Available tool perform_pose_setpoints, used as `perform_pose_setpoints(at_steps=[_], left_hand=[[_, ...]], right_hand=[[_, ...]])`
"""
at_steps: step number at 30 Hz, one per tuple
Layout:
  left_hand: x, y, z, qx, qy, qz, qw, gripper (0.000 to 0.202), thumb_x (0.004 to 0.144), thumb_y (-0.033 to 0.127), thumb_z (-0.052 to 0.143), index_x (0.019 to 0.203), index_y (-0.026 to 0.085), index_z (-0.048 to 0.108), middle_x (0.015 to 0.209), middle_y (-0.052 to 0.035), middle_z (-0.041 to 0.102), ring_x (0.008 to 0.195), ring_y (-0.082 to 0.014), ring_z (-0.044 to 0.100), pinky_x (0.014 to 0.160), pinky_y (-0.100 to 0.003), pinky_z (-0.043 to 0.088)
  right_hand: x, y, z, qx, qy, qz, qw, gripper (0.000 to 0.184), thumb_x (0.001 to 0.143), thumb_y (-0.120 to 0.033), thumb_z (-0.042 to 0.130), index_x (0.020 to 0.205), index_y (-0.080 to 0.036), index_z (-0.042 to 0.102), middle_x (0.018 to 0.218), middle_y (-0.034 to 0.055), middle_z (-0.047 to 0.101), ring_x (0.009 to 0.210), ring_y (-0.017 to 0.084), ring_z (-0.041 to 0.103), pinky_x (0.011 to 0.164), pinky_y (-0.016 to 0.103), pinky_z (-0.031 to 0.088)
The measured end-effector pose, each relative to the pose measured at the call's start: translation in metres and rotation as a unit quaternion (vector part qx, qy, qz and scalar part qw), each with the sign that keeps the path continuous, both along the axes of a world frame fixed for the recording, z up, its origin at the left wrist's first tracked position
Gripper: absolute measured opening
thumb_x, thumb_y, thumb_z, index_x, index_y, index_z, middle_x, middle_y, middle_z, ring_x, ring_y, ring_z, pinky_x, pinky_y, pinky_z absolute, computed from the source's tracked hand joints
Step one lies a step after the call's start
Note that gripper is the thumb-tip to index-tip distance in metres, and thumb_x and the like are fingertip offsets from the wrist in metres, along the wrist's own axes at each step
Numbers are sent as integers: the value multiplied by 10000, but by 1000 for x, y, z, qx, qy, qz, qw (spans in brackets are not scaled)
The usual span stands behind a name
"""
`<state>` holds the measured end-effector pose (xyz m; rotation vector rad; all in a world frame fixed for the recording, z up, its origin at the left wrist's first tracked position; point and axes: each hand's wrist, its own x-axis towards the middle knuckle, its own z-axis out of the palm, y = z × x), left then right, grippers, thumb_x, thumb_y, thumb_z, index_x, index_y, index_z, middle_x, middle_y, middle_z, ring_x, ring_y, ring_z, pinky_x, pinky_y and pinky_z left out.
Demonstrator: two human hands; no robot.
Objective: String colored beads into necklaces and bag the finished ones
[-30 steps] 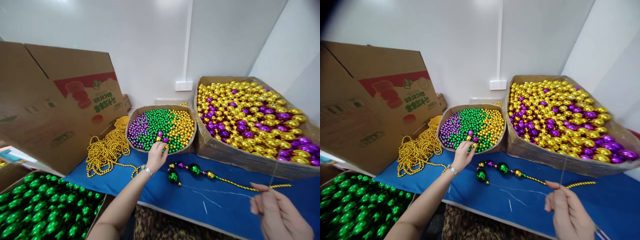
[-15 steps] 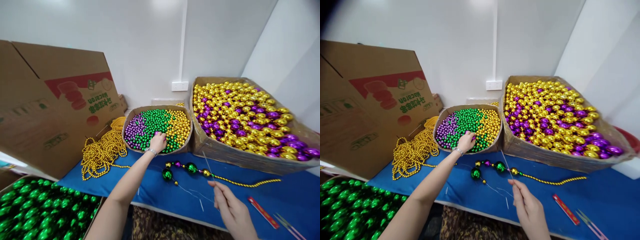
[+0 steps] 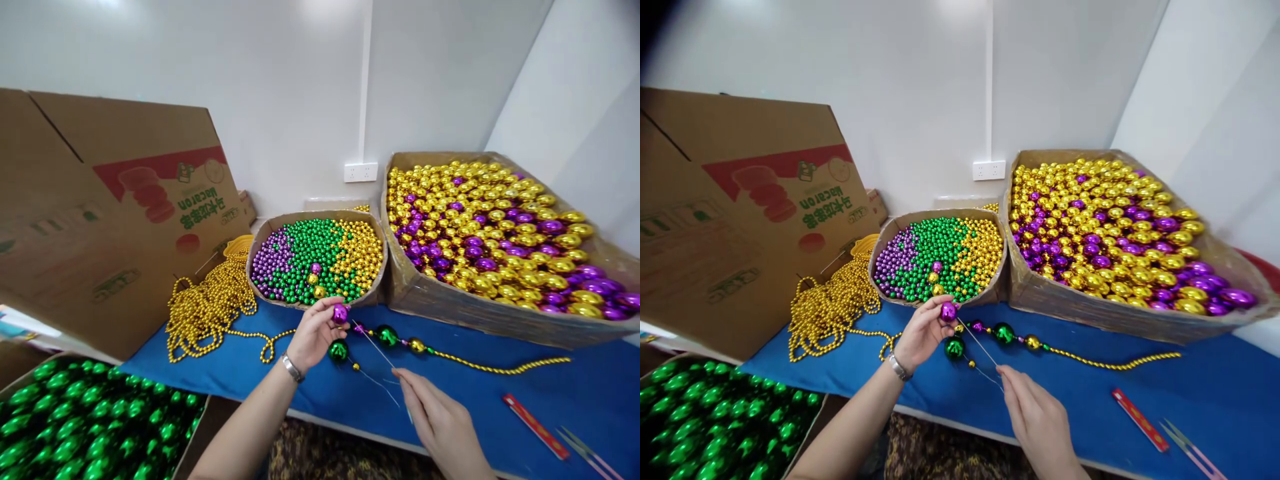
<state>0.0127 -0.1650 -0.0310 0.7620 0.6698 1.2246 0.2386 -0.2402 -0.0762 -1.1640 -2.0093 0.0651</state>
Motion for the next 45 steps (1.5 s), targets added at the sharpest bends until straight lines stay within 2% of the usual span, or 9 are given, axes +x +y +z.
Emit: perform_pose_setpoints(at_steps=[4,11,19,25,29,33,36,40,45], left_hand=[[0,-3,-3,19,4,-17,1000,333,736,221,679,1061,168,625,1008,-80,628,673,-104,591,553,-213,447],[0,-5,-2,29,36,-28,999,351,749,276,671,1072,143,629,964,-115,652,603,-92,547,509,-210,384],[4,-11,-2,105,209,-47,971,348,673,269,755,969,145,620,860,-50,641,689,-102,556,582,-192,436],[19,-20,-13,17,82,-60,995,370,707,327,729,1002,144,600,908,-77,645,731,-160,646,648,-276,518],[22,-21,-13,21,71,-39,996,380,672,270,764,994,141,608,916,-75,651,759,-179,662,680,-296,534],[23,-21,-12,17,67,-39,997,378,678,287,758,993,136,614,901,-80,660,751,-185,668,666,-293,538],[24,-21,-13,39,96,-16,995,397,637,249,786,984,139,627,899,-70,664,755,-186,669,675,-296,543],[24,-22,-12,32,86,-23,996,398,649,280,777,992,144,628,920,-80,673,758,-193,672,674,-300,536],[25,-24,-12,54,119,5,991,412,611,198,802,987,145,644,936,-70,679,813,-178,668,756,-277,515]], right_hand=[[5,1,0,14,-29,-21,999,296,922,-292,388,1021,-215,657,926,34,729,790,169,705,674,235,565],[7,4,-5,34,-69,-23,997,313,933,-274,365,1035,-214,655,893,29,729,747,154,698,643,228,542],[13,4,-11,96,-177,-79,976,335,925,-245,368,999,-223,694,623,24,662,523,128,626,544,214,475],[5,5,-12,-17,-67,17,997,354,945,-257,316,1012,-224,662,911,43,727,797,157,695,668,224,555],[6,6,-14,3,-56,-14,998,320,925,-271,365,1006,-209,669,835,56,732,709,181,705,613,248,566],[7,7,-17,-59,-19,43,997,307,932,-252,360,1016,-214,653,921,56,728,799,161,701,676,212,560],[6,7,-18,-38,-12,15,999,312,925,-274,367,1000,-216,664,879,56,734,763,183,707,636,241,571],[4,7,-18,-87,-1,46,995,327,934,-273,349,1007,-227,664,945,56,727,830,171,699,697,222,564],[6,8,-26,-19,-24,5,1000,301,913,-261,387,1013,-218,668,917,50,732,801,193,706,649,253,578]])
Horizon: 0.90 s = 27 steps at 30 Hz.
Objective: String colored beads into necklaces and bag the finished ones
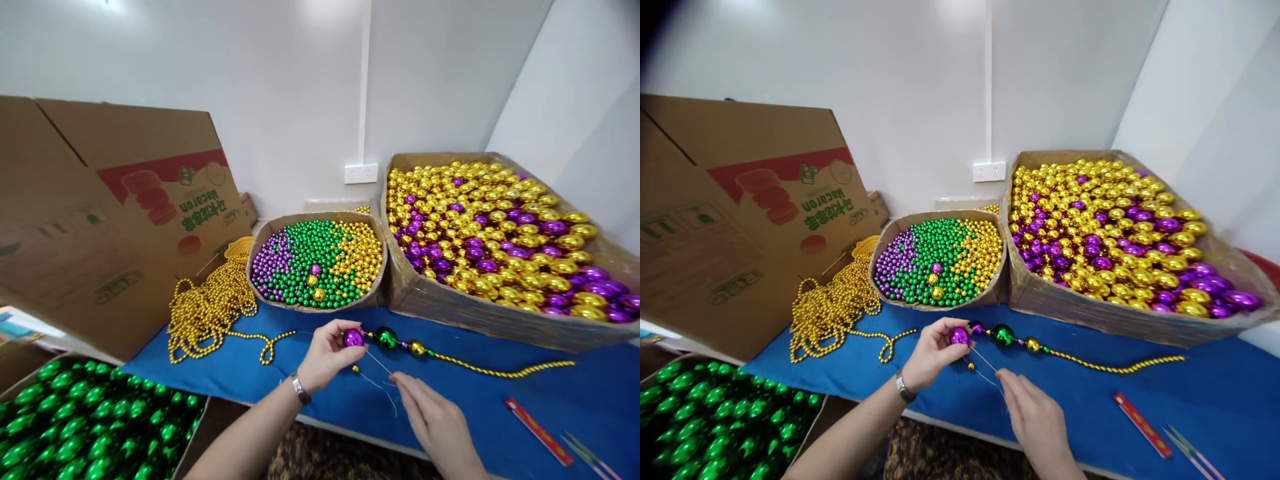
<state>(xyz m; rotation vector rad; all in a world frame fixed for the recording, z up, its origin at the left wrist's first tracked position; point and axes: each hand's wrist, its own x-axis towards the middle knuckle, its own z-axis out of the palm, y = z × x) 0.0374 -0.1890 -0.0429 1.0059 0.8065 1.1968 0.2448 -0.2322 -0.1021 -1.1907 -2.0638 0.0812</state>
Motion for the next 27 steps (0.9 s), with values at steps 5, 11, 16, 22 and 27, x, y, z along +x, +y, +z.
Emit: perform_pose_setpoints(at_steps=[5,11,16,22,27], left_hand=[[-1,-2,1,-39,-51,-39,997,377,655,254,777,988,142,641,910,-83,682,746,-182,678,664,-264,528],[-5,0,1,-55,-64,-78,993,393,662,276,772,1006,135,644,924,-98,677,773,-199,680,670,-264,535],[-8,1,3,-43,-24,-64,997,406,634,236,791,1002,132,656,904,-90,679,745,-185,678,647,-248,535],[-13,1,4,-80,-68,-113,988,434,642,243,785,1043,137,656,951,-107,671,792,-201,680,690,-262,536],[-11,-1,6,-62,-52,-96,992,446,621,231,797,1042,160,667,961,-91,668,794,-203,678,696,-273,536]], right_hand=[[1,-4,7,-52,58,56,995,276,916,-253,401,1028,-218,651,941,48,726,842,172,696,739,236,560],[-1,-6,14,-143,88,75,983,296,931,-305,387,1027,-223,655,926,39,724,807,160,697,686,184,548],[-2,-4,6,-118,86,58,988,293,926,-320,394,1018,-230,656,944,56,722,835,176,694,720,224,552],[-4,-6,10,-179,104,76,975,295,931,-327,402,1066,-228,645,981,57,715,875,165,686,732,186,534],[-4,-5,7,-167,101,78,978,296,930,-324,397,1055,-230,647,958,50,721,850,166,693,716,185,542]])
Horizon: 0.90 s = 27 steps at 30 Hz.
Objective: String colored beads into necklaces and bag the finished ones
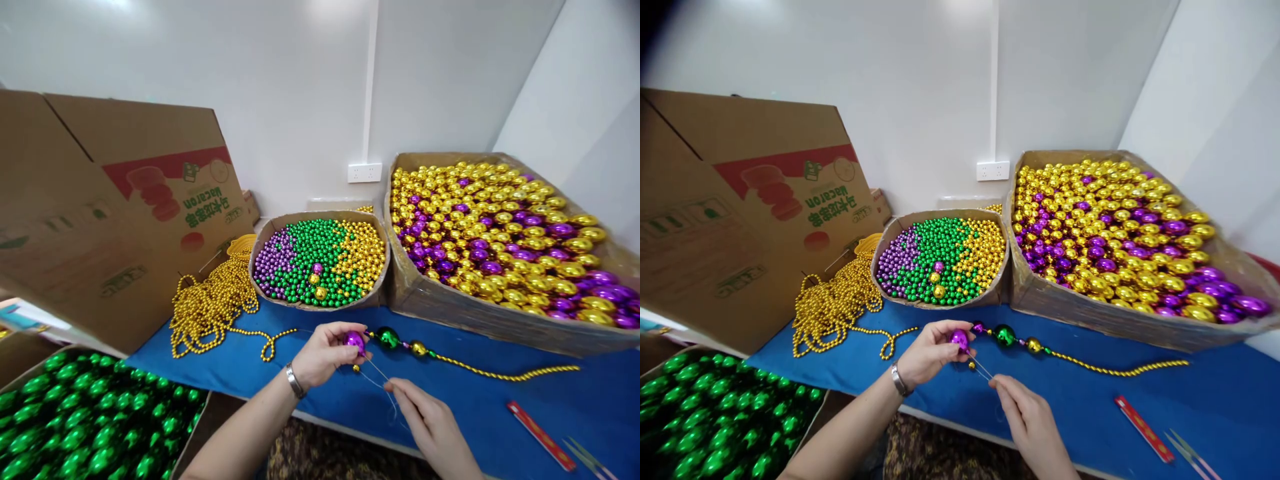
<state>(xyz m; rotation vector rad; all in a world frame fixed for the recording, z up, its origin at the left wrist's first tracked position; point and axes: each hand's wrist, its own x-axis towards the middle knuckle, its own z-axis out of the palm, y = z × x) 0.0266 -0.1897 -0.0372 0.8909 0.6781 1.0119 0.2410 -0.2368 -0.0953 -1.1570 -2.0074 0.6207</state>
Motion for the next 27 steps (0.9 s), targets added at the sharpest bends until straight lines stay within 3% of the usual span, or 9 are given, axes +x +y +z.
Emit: perform_pose_setpoints(at_steps=[11,21,27], left_hand=[[1,-4,6,25,28,28,999,423,622,223,793,1023,160,671,940,-77,666,765,-190,674,684,-276,539],[2,-4,4,30,39,33,998,416,632,209,788,1027,157,667,933,-74,662,773,-195,681,680,-261,538],[2,-4,1,16,23,31,999,431,625,239,794,1029,159,665,936,-75,660,759,-194,679,675,-272,533]], right_hand=[[2,0,-7,204,-90,-55,973,288,925,-238,379,1025,-201,647,896,36,732,766,163,705,707,251,573],[5,-1,-7,217,-117,-55,967,286,916,-229,392,1029,-201,652,884,33,734,780,191,707,697,282,579],[-1,-2,1,127,-57,-14,990,282,933,-237,370,984,-200,645,935,57,726,816,148,699,684,194,560]])
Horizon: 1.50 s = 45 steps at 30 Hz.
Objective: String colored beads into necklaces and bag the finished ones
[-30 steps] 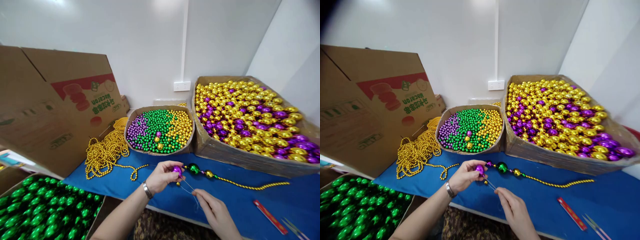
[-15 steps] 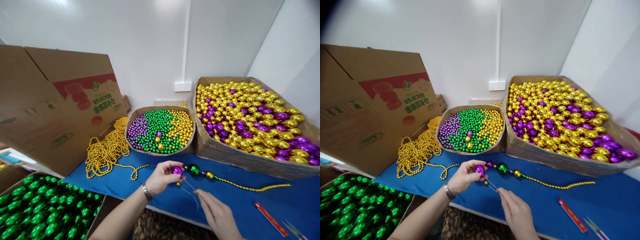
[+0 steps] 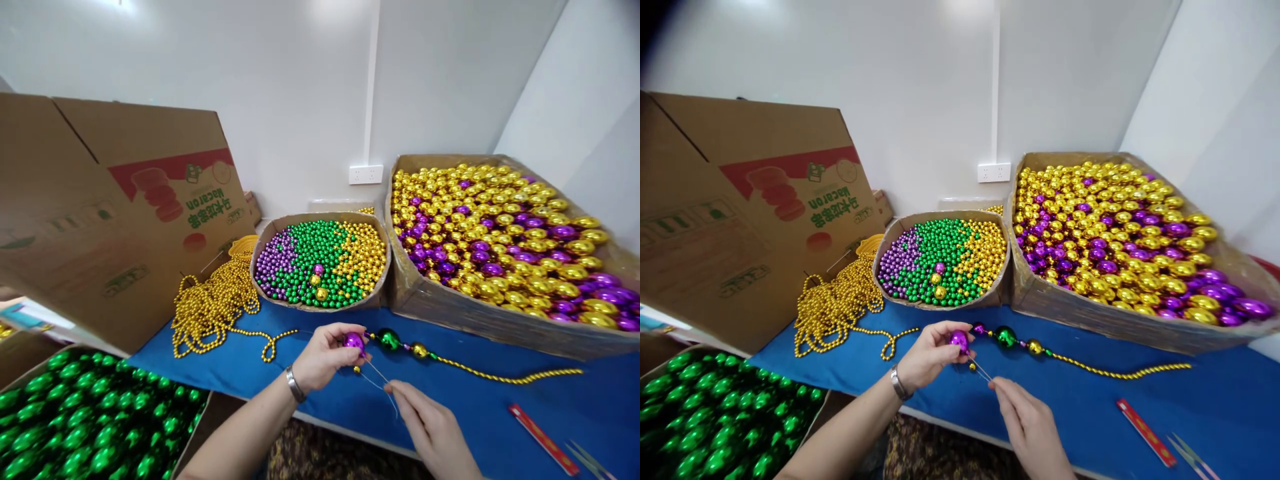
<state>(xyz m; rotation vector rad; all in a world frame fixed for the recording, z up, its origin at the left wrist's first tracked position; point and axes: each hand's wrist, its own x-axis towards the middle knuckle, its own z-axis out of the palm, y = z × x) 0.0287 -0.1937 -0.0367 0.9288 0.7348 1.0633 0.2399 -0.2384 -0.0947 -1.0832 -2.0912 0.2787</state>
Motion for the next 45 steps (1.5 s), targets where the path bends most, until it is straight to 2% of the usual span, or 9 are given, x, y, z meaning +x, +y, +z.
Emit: perform_pose_setpoints(at_steps=[7,9,11,15,20,28,33,36,45], left_hand=[[4,-5,-7,52,79,-99,991,565,642,258,777,1168,177,588,1070,-103,626,807,-168,641,698,-269,506],[-8,4,-2,125,162,-66,977,587,702,297,724,1245,206,521,1174,-114,581,887,-191,622,708,-274,503],[-27,21,5,205,335,44,919,449,808,319,604,1235,209,523,1174,-107,578,951,-197,597,758,-284,491],[-72,65,9,217,687,175,671,269,875,234,466,1106,192,598,1071,-108,607,1009,-224,547,866,-340,435],[-93,98,1,174,741,155,629,180,792,163,538,937,186,643,966,-114,619,993,-276,539,821,-385,432],[-77,87,6,180,643,179,722,260,856,197,460,1069,162,606,1018,-109,634,936,-212,580,826,-347,445],[-47,43,4,73,137,139,978,306,826,302,577,1065,115,613,904,-105,670,824,-185,645,771,-322,492],[-33,25,5,-11,-36,105,994,264,726,267,707,939,115,669,873,-91,678,761,-161,647,749,-303,495],[-23,18,6,-48,-83,56,994,248,730,239,711,939,110,676,890,-105,689,694,-118,622,678,-246,478]], right_hand=[[-9,0,-1,46,-5,-17,999,318,933,-247,357,1040,-187,649,939,74,725,809,170,702,696,238,571],[-5,1,0,53,-4,-26,998,321,934,-255,356,1012,-179,658,926,74,727,804,170,703,681,226,572],[1,3,0,72,-9,-50,996,320,932,-269,366,976,-171,668,897,73,732,782,180,707,663,228,575],[8,5,-5,92,-22,-71,993,330,933,-281,367,957,-173,679,892,68,733,773,187,709,663,234,577],[1,6,-11,118,-39,-73,990,340,935,-266,359,940,-180,688,888,55,735,771,186,710,649,241,579],[-5,7,-8,130,-46,-70,988,352,936,-247,341,920,-177,686,850,52,739,733,177,713,615,231,576],[-10,6,-3,113,-22,-71,991,337,927,-254,352,938,-185,682,844,55,739,708,170,711,619,224,571],[-11,5,-1,116,-29,-75,990,332,925,-246,356,937,-182,682,855,57,738,712,169,709,628,222,568],[-8,1,-2,106,-32,-88,990,351,925,-264,351,946,-191,693,862,60,738,727,171,708,645,231,568]])
